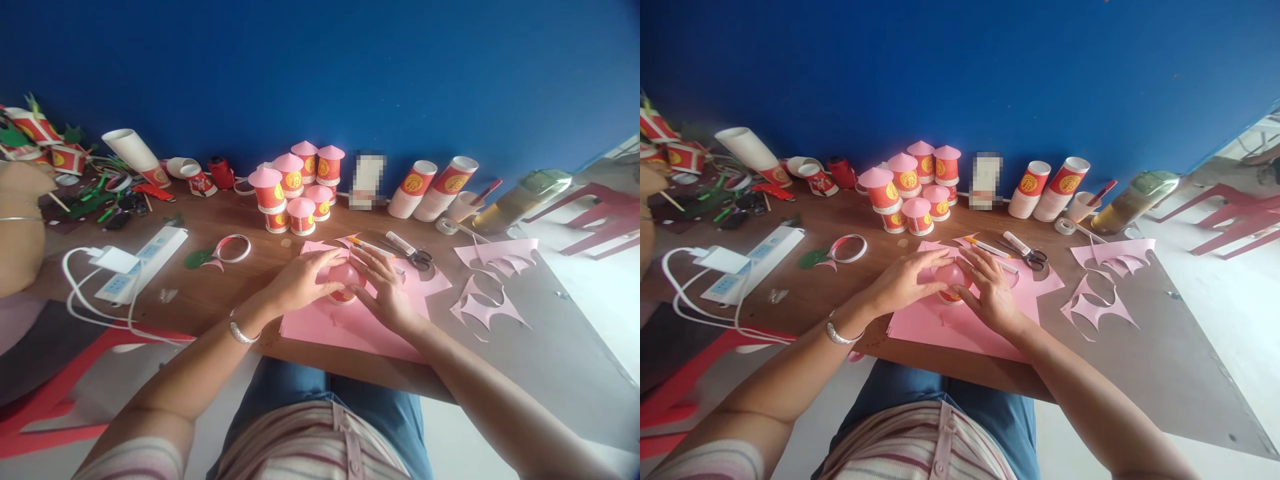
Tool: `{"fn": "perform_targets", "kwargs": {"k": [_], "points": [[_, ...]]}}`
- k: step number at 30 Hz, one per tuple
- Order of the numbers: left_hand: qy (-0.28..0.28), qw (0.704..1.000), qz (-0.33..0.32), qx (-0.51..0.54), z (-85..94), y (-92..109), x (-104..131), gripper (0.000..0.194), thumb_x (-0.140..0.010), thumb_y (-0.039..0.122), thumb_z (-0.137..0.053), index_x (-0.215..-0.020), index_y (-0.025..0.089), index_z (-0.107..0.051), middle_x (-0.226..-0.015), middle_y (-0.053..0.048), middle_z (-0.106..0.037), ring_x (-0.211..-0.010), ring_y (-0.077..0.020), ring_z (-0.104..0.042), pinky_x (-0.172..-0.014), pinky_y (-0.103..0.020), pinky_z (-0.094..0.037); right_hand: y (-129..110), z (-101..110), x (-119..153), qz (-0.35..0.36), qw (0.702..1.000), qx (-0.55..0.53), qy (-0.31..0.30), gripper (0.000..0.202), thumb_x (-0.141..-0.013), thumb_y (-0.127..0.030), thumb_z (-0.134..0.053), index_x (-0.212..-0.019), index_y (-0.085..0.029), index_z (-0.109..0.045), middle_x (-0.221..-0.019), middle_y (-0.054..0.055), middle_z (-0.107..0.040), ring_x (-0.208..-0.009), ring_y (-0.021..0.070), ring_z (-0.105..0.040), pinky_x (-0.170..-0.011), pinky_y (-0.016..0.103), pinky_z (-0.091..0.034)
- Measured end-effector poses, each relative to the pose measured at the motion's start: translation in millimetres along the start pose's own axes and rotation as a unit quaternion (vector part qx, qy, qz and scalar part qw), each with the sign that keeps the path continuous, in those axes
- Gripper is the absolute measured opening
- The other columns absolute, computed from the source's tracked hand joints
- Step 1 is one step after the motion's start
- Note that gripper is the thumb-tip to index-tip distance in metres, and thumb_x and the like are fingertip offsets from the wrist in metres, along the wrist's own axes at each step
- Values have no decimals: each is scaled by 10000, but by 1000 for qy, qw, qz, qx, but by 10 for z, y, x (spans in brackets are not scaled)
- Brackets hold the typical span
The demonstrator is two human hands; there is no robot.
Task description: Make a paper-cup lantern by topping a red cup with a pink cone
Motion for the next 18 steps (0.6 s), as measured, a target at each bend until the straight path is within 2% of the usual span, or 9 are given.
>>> {"fn": "perform_targets", "kwargs": {"k": [3, 7, 10, 12, 15, 18], "points": [[16, 997, 39, 67, 3, -60, 22, 691, -967, 432, -737, -1577, 236, -477, -1484, -139, -680, -1504, -312, -544, -1277, -524, -441, -13, 6, -8, -2, 1000, 0, 7, 481, -1045, -371, -642, -1509, -249, -607, -1560, 151, -610, -1519, 360, -497, -1167, 652, -515], [110, 971, 77, 198, -81, -175, 11, 627, -1046, 514, -585, -1585, 239, -422, -1652, -174, -506, -1536, -302, -505, -1250, -515, -456, -22, 2, -9, -1, 1000, -2, 17, 454, -1041, -370, -650, -1475, -236, -635, -1516, 151, -648, -1491, 359, -530, -1151, 642, -534], [155, 966, 90, 186, -243, -233, -60, 569, -1078, 510, -517, -1552, 216, -407, -1624, -191, -516, -1531, -276, -498, -1265, -492, -423, -20, -11, -3, -4, 1000, -4, 20, 475, -1037, -382, -656, -1490, -245, -627, -1501, 150, -659, -1485, 364, -537, -1157, 646, -528], [183, 965, 99, 158, -341, -270, -111, 529, -1083, 505, -501, -1513, 208, -416, -1554, -195, -558, -1450, -268, -564, -1226, -483, -457, -14, -21, 3, -8, 1000, -5, 19, 501, -1031, -379, -664, -1508, -237, -614, -1500, 160, -658, -1481, 372, -539, -1158, 648, -527], [189, 965, 107, 147, -463, -320, -162, 503, -1090, 519, -469, -1487, 216, -414, -1470, -179, -582, -1365, -257, -610, -1176, -464, -489, -3, -33, 13, -14, 1000, -6, 17, 535, -1022, -371, -674, -1533, -239, -593, -1509, 157, -651, -1481, 377, -538, -1156, 652, -526], [197, 965, 104, 142, -500, -356, -160, 487, -1094, 529, -445, -1468, 218, -416, -1433, -170, -587, -1346, -253, -610, -1154, -451, -497, -8, -31, 15, -12, 1000, -7, 20, 516, -1029, -358, -658, -1530, -249, -596, -1491, 142, -668, -1473, 367, -549, -1152, 648, -532]]}}
Point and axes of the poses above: each hand's wrist, its own x-axis away from the middle knuckle, its own z-axis out of the back of the hand, y = z × x, the point moved 5 cm from there along -x, towards the middle knuckle
